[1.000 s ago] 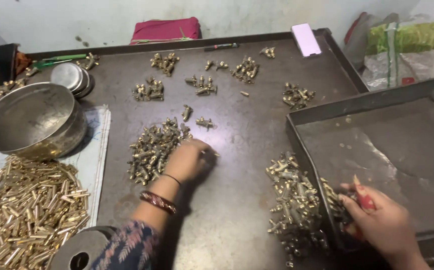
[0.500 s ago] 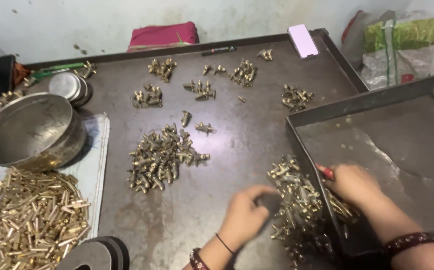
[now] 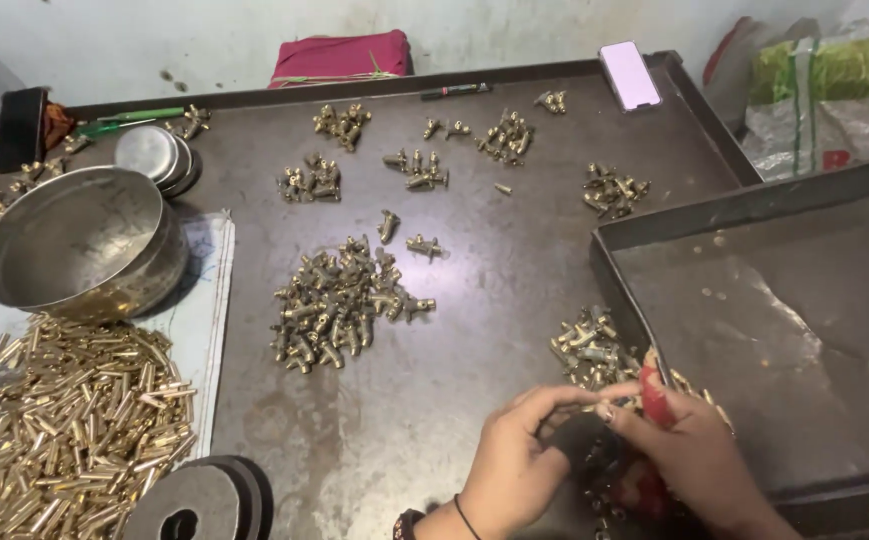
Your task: Assembling small brass fittings by inserting components using pliers.
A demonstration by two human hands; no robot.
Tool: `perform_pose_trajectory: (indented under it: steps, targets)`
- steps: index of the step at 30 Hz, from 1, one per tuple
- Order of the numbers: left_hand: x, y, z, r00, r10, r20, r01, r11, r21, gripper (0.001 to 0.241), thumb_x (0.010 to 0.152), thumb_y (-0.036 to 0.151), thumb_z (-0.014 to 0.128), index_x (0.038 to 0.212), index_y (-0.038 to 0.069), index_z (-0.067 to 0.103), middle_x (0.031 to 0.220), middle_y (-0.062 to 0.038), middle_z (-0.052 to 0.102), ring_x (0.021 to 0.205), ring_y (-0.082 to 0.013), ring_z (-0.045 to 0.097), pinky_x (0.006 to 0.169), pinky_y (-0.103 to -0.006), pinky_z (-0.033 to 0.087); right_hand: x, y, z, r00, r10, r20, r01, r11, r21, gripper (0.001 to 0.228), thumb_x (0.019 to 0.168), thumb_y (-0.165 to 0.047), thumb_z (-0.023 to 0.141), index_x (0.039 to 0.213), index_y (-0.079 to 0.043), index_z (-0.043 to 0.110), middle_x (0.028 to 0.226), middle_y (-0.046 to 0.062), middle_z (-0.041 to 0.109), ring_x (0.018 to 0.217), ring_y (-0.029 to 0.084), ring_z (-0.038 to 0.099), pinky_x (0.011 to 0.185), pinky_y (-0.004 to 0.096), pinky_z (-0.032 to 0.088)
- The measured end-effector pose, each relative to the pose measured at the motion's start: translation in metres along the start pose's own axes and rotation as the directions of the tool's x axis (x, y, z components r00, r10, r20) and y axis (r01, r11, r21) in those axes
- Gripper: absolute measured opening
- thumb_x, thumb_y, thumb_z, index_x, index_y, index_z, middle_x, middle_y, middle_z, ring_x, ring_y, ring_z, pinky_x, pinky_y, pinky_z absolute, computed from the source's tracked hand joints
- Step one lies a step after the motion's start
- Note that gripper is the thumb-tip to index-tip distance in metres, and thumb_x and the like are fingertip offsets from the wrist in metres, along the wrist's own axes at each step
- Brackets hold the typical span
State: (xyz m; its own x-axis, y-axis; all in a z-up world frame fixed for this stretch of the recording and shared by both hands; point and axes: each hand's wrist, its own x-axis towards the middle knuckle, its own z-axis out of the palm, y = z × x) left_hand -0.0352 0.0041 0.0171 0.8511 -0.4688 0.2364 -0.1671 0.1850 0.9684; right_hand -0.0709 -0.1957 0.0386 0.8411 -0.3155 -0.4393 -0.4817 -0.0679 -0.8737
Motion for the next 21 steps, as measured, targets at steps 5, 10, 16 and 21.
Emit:
perform_pose_trajectory:
  steps: [5,10,16,21]
  targets:
    - [0.004,-0.017,0.004,0.964,-0.265,-0.027,0.244,0.919,-0.309,0.027,0.092,-0.004,0.067,0.118,-0.001,0.069,0.104,-0.007,0.07,0.091,-0.0137,0.069,0.08,-0.0243,0.055,-0.004,0.009,-0.001,0.995,-0.103,-0.017,0.105,0.986,0.127,0.023,0.093,-0.012,0.067,0.116,-0.006,0.07,0.078,0.012,0.073,0.054,0.02,0.067,0.047,0.034,0.054]
    - [-0.002,-0.018,0.005,0.914,-0.378,0.148,0.392,0.731,-0.559,0.015,0.1,0.009,0.068,0.108,-0.003,0.068,0.084,-0.008,0.072,0.069,-0.0135,0.067,0.066,-0.0244,0.053,-0.022,0.009,0.009,0.407,-0.913,-0.034,0.887,0.404,-0.224,0.023,0.098,-0.007,0.063,0.12,-0.01,0.056,0.12,0.01,0.062,0.097,0.017,0.065,0.085,0.031,0.055]
    - [-0.017,-0.039,0.015,0.881,-0.409,0.239,0.452,0.577,-0.68,0.015,0.104,0.013,0.068,0.1,-0.001,0.062,0.078,-0.011,0.07,0.061,-0.0162,0.066,0.058,-0.0289,0.053,0.0,0.1,0.011,0.289,-0.952,0.098,0.916,0.245,-0.319,0.03,0.09,-0.009,0.073,0.116,-0.007,0.06,0.115,0.01,0.064,0.091,0.016,0.069,0.078,0.029,0.057]
    - [-0.019,-0.047,0.027,0.968,-0.241,0.062,0.241,0.846,-0.476,0.012,0.105,0.01,0.068,0.105,0.0,0.062,0.086,-0.009,0.071,0.072,-0.014,0.066,0.065,-0.0279,0.054,-0.004,0.101,0.001,0.942,-0.319,-0.104,0.335,0.908,0.251,0.013,0.09,-0.003,0.069,0.101,0.004,0.069,0.093,0.018,0.073,0.073,0.022,0.073,0.065,0.036,0.06]
